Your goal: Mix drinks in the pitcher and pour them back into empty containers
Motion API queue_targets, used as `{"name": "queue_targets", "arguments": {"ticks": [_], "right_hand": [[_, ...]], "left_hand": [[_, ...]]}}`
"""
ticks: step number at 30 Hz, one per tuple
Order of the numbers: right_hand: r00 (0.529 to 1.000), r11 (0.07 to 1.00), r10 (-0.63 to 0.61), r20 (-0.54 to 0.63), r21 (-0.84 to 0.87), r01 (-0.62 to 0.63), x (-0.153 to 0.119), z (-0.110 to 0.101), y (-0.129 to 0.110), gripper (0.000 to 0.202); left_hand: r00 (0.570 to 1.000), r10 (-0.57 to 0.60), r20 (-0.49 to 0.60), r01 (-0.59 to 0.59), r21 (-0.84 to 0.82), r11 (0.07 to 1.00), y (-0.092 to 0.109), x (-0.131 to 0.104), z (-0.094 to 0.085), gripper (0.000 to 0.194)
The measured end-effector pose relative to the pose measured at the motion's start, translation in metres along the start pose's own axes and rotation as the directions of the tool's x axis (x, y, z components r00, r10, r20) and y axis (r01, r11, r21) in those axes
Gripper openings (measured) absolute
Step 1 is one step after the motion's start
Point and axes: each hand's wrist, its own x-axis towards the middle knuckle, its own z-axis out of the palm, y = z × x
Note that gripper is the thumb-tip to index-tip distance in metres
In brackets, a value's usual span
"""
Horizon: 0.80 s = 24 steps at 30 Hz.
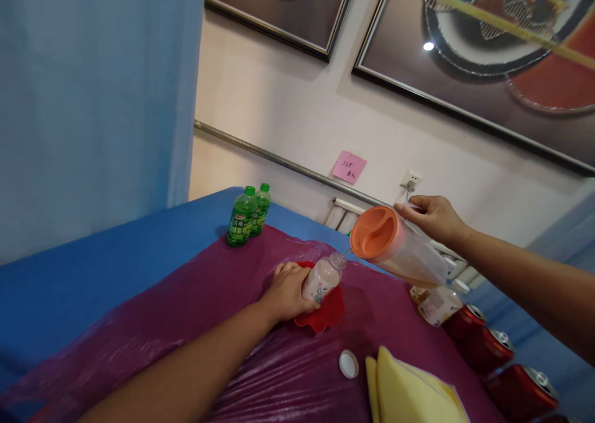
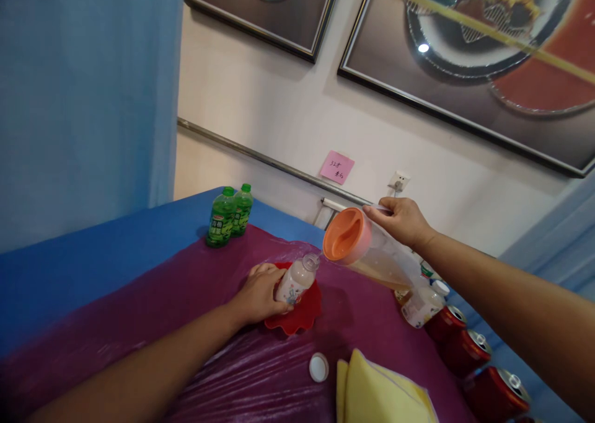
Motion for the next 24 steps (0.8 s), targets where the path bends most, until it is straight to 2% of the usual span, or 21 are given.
{"name": "queue_targets", "arguments": {"ticks": [24], "right_hand": [[1.0, 1.0, 0.008, 0.007, 0.009, -0.008, -0.0011, -0.0015, 0.0001, 0.062]], "left_hand": [[1.0, 0.009, -0.006, -0.009, 0.008, 1.0, -0.0015, 0.0002, 0.0017, 0.052]]}}
